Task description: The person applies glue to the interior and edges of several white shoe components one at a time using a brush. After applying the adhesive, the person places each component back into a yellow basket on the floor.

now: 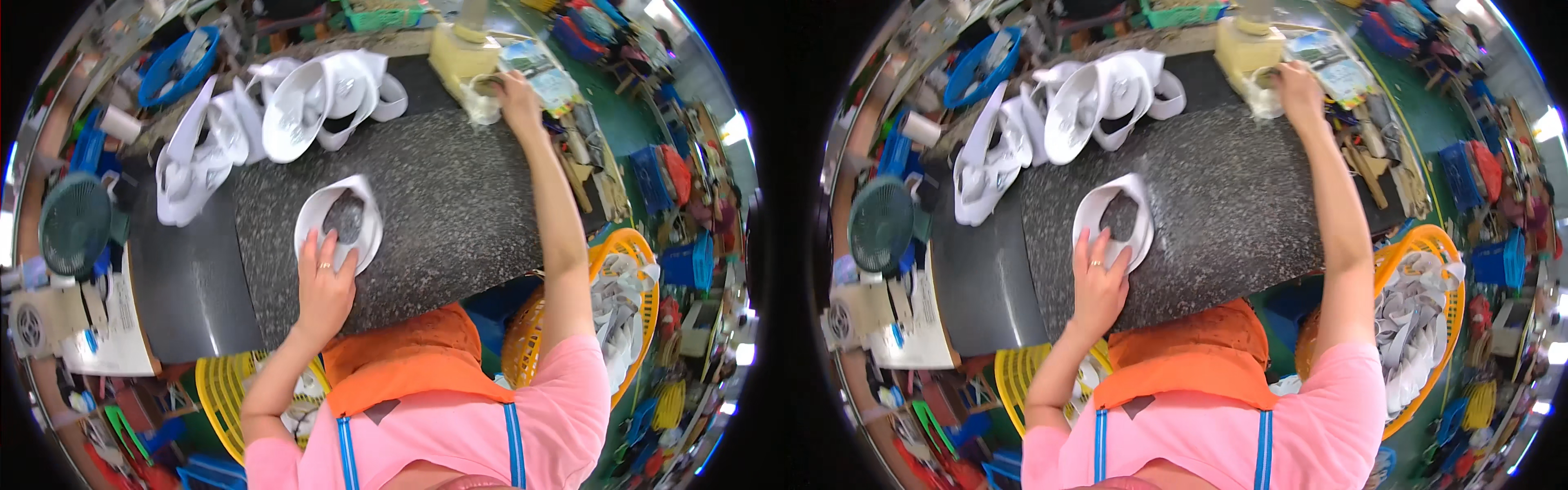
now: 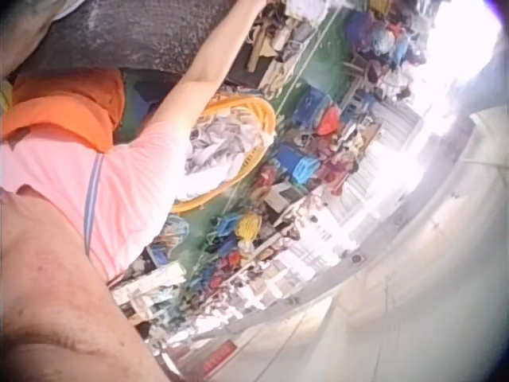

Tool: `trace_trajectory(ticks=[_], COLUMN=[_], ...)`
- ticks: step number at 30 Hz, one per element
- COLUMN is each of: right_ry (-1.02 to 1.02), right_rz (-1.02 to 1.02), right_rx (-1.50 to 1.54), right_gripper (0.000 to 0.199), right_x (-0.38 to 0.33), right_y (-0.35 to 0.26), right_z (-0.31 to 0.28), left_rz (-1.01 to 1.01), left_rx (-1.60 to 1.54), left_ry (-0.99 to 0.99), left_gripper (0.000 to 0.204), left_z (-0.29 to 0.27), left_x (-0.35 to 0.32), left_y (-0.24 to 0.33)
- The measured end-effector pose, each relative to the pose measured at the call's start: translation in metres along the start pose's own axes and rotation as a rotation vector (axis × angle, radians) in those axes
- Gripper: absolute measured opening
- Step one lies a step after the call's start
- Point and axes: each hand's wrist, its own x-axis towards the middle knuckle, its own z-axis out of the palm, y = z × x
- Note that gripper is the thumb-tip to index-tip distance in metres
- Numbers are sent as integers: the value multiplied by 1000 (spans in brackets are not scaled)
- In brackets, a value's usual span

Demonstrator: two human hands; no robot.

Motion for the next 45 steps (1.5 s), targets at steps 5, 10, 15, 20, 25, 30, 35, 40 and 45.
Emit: trace_trajectory(ticks=[5,10,15,20,25,30,35,40,45], right_ry=[33,-133,-752,-465,-495,-737,-939,-1010,-855], right_rz=[23,669,348,-378,-555,-776,-924,-827,-949], right_rx=[-191,1022,1105,611,702,810,741,520,350], right_gripper=[26,27,24,27,34,30,32,21,12], right_x=[-20,-41,-108,-138,-132,-124,-108,-88,-99], right_y=[10,-55,-207,-253,-249,-243,-231,-221,-224], right_z=[-27,-42,-63,-18,-14,-27,-44,-63,-71], left_rz=[33,74,77,68,64,43,37,89,151], left_rx=[-68,-86,-73,-163,-149,-166,-135,-117,-104], left_ry=[-8,229,194,120,178,177,157,130,108], left_gripper=[42,32,33,32,30,26,28,28,30], left_z=[3,16,12,5,8,7,8,4,-1], left_x=[-11,-34,-43,-45,-49,-48,-50,-43,-34], left_y=[-18,-29,-27,-25,-27,-26,-26,-24,-24])
